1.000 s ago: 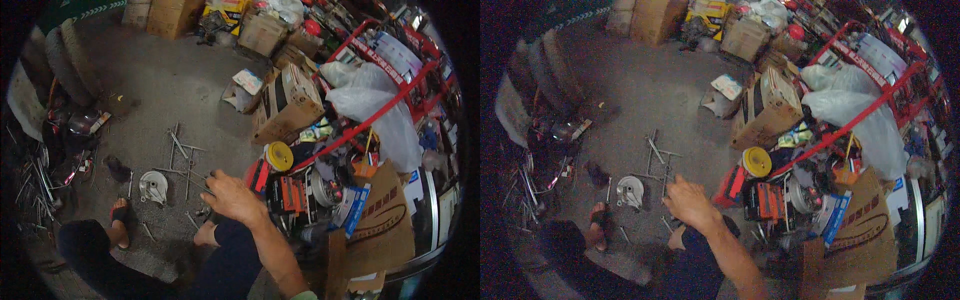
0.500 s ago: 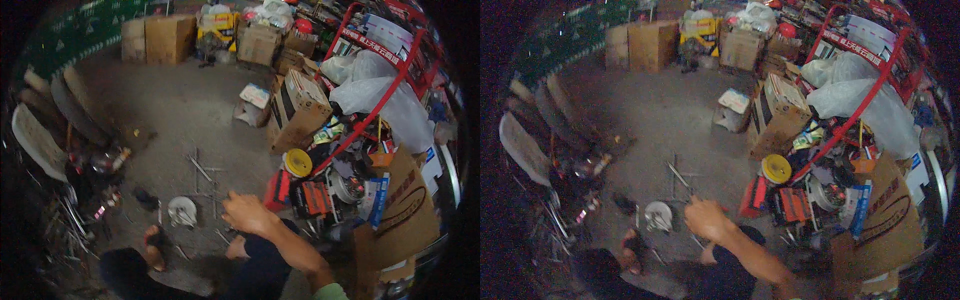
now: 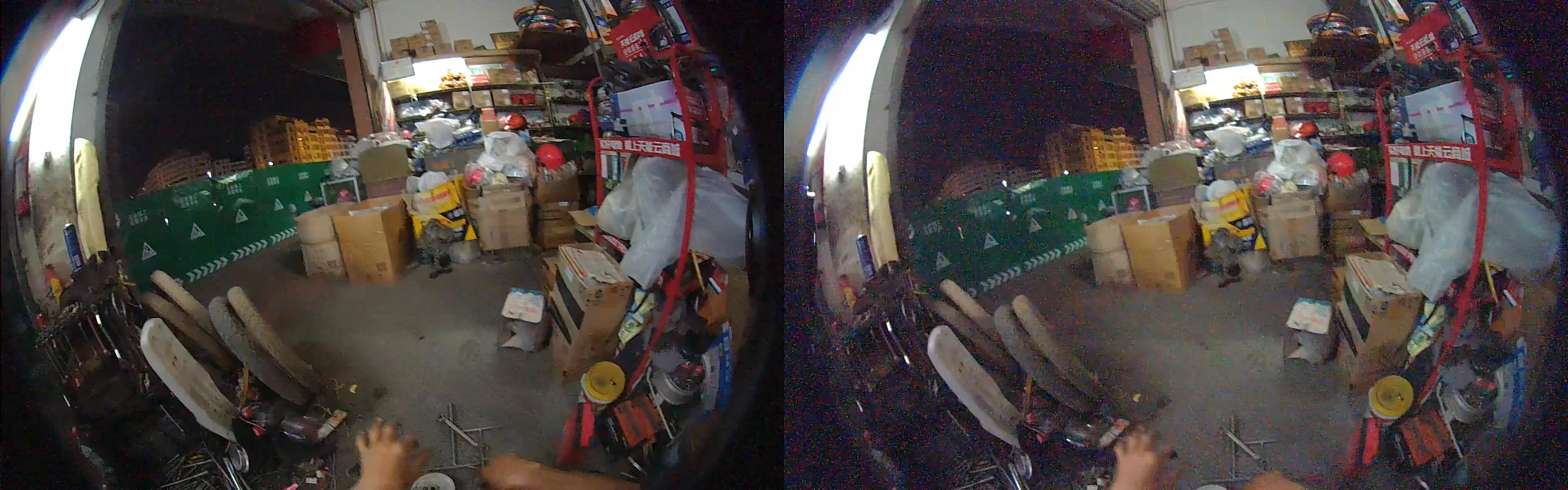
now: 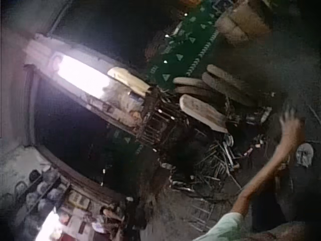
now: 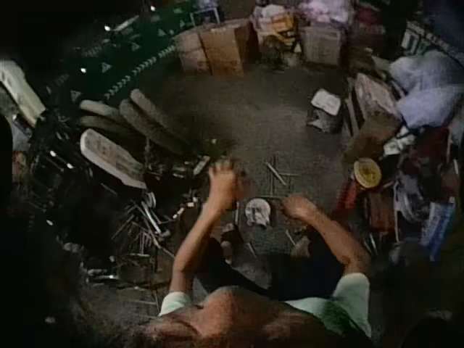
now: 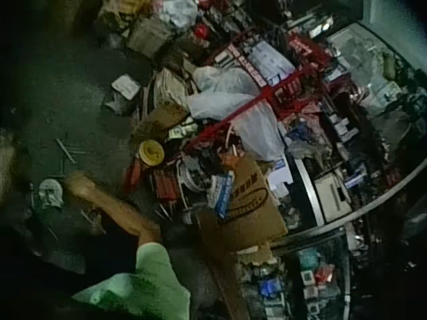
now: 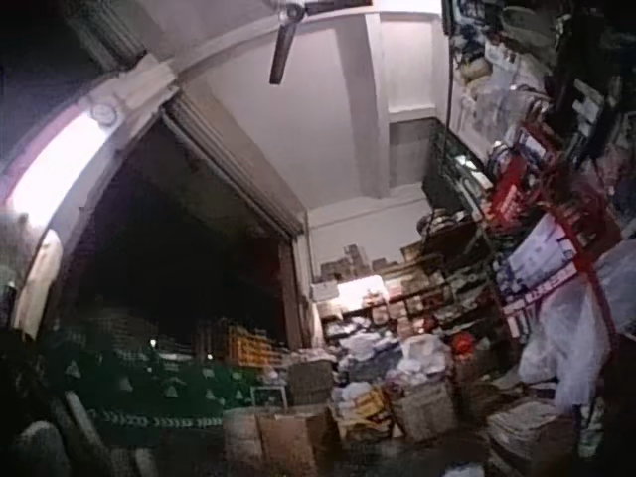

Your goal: The person sits on the floor and uses a wrench to loosen and remove a bolt from a circular metal part. They then separate the part into two halves, remove internal components, and reassemble the unit by hand.

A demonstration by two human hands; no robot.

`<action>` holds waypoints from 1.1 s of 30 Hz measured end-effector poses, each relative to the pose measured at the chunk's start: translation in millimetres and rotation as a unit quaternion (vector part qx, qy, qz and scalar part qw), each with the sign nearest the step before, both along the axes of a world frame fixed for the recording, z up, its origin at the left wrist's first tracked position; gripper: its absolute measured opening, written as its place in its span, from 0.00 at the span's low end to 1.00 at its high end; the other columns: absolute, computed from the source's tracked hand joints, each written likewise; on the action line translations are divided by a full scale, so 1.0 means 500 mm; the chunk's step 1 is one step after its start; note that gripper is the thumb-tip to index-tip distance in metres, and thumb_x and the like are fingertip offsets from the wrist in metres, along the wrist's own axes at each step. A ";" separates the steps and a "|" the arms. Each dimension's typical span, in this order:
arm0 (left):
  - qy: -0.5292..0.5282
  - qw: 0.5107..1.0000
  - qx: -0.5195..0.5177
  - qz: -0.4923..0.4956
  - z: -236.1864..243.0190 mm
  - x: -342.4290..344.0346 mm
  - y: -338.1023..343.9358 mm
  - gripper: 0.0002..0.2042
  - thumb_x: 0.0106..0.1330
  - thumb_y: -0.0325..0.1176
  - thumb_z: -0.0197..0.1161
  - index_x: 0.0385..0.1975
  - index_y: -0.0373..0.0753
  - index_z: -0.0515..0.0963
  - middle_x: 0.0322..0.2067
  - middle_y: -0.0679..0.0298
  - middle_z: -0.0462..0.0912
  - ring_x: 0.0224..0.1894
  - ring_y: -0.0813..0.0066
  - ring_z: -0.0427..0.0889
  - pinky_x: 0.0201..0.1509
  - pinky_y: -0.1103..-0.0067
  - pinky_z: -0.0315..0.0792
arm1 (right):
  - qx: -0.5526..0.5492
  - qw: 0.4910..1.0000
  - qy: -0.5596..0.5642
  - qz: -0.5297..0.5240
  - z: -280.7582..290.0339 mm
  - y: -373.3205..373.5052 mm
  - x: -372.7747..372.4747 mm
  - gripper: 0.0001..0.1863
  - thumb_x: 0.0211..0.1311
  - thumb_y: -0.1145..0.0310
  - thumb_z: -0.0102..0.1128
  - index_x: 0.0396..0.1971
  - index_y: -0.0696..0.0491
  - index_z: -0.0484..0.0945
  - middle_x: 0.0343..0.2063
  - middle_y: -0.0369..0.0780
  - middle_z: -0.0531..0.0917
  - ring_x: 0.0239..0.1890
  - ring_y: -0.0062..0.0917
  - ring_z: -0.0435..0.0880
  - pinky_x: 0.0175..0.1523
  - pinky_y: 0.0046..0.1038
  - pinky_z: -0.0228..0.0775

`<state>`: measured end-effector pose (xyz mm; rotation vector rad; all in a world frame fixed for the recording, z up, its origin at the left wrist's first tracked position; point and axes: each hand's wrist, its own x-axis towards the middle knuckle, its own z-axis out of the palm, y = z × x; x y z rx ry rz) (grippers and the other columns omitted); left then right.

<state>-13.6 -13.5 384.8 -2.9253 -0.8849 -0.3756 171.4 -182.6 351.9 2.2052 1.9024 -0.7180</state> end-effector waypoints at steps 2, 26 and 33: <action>0.108 0.987 -0.120 0.017 -0.023 0.048 -0.023 0.23 0.64 0.50 0.57 0.57 0.48 0.74 0.66 0.52 0.57 0.69 0.47 0.48 0.67 0.44 0.44 | -0.029 0.999 0.026 0.003 0.022 0.023 0.012 0.15 0.67 0.61 0.51 0.42 0.57 0.78 0.37 0.50 0.81 0.37 0.38 0.80 0.40 0.39 0.71; 0.055 0.980 -0.172 0.082 -0.243 -0.071 0.133 0.32 0.49 0.28 0.64 0.58 0.42 0.64 0.63 0.39 0.57 0.60 0.37 0.64 0.59 0.59 0.67 | -0.043 0.991 0.057 -0.116 -0.013 -0.049 0.224 0.21 0.60 0.53 0.58 0.40 0.58 0.79 0.35 0.52 0.82 0.43 0.45 0.81 0.48 0.44 0.72; 0.101 0.963 -0.223 0.114 -0.204 -0.040 0.120 0.33 0.47 0.37 0.69 0.57 0.41 0.68 0.58 0.42 0.66 0.58 0.41 0.68 0.60 0.57 0.64 | 0.232 0.955 -0.052 -0.179 -0.060 -0.104 0.301 0.19 0.51 0.64 0.66 0.42 0.58 0.79 0.37 0.49 0.80 0.44 0.42 0.80 0.48 0.38 0.72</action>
